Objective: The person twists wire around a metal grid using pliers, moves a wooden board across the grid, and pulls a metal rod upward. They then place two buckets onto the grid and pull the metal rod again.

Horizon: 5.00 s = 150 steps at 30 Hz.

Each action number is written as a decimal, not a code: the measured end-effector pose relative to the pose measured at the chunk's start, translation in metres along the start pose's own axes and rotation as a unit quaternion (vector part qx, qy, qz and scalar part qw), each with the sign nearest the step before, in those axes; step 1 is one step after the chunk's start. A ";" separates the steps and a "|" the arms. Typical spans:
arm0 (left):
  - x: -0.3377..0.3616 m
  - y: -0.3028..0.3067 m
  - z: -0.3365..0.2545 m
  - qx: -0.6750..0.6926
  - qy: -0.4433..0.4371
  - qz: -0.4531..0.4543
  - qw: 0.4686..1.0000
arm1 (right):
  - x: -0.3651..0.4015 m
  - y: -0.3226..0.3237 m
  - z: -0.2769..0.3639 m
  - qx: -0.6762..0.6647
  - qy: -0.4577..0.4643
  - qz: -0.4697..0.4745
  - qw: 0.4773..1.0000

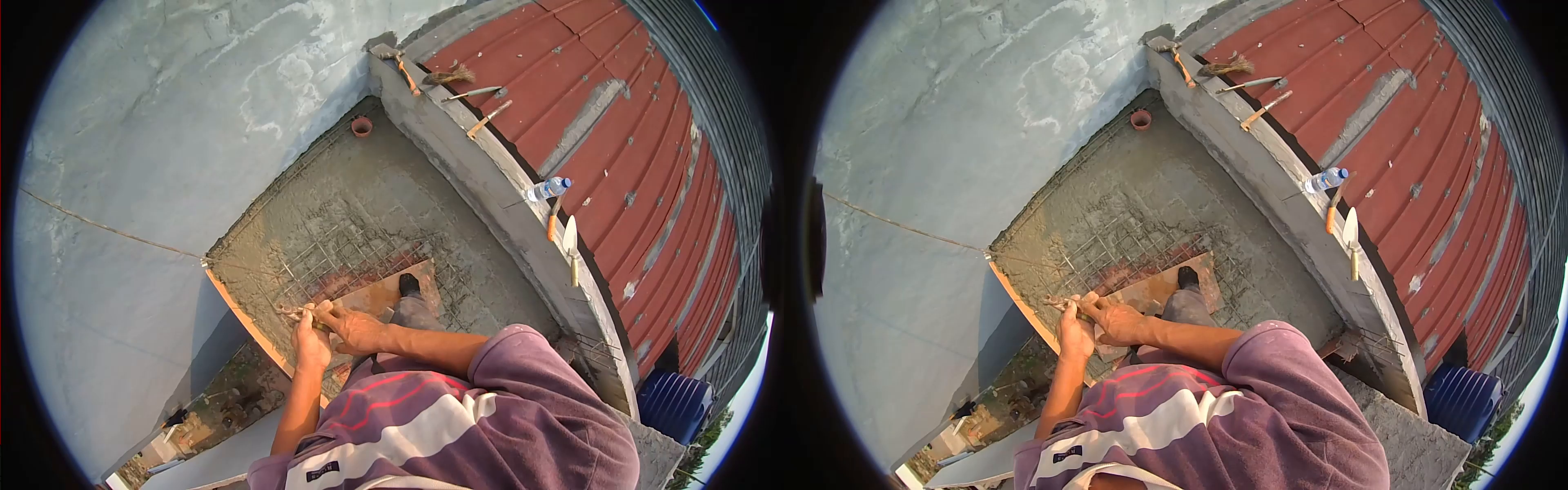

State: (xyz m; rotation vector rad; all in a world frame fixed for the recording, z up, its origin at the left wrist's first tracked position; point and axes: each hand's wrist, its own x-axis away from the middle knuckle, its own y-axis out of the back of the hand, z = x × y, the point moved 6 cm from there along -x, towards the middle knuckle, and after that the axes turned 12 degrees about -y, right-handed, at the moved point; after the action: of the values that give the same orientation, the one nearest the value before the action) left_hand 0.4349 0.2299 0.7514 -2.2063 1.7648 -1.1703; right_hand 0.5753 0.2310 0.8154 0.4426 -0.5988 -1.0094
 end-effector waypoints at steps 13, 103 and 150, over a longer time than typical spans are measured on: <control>-0.020 -0.047 0.070 -0.387 0.103 0.157 0.903 | 0.101 0.129 -0.257 -0.159 -0.377 -0.226 0.884; 0.285 0.103 0.374 0.139 0.013 -0.563 0.814 | -0.124 -0.323 -0.026 0.457 0.183 0.500 0.713; 0.188 0.169 0.312 -0.051 0.256 -0.456 0.851 | -0.259 -0.412 -0.173 0.507 -0.056 0.450 0.733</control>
State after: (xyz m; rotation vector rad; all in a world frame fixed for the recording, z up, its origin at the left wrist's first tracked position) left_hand 0.4953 -0.1077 0.5417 -3.1329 0.7717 -2.0053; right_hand 0.3183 0.2783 0.3705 0.9195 -1.3062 0.3325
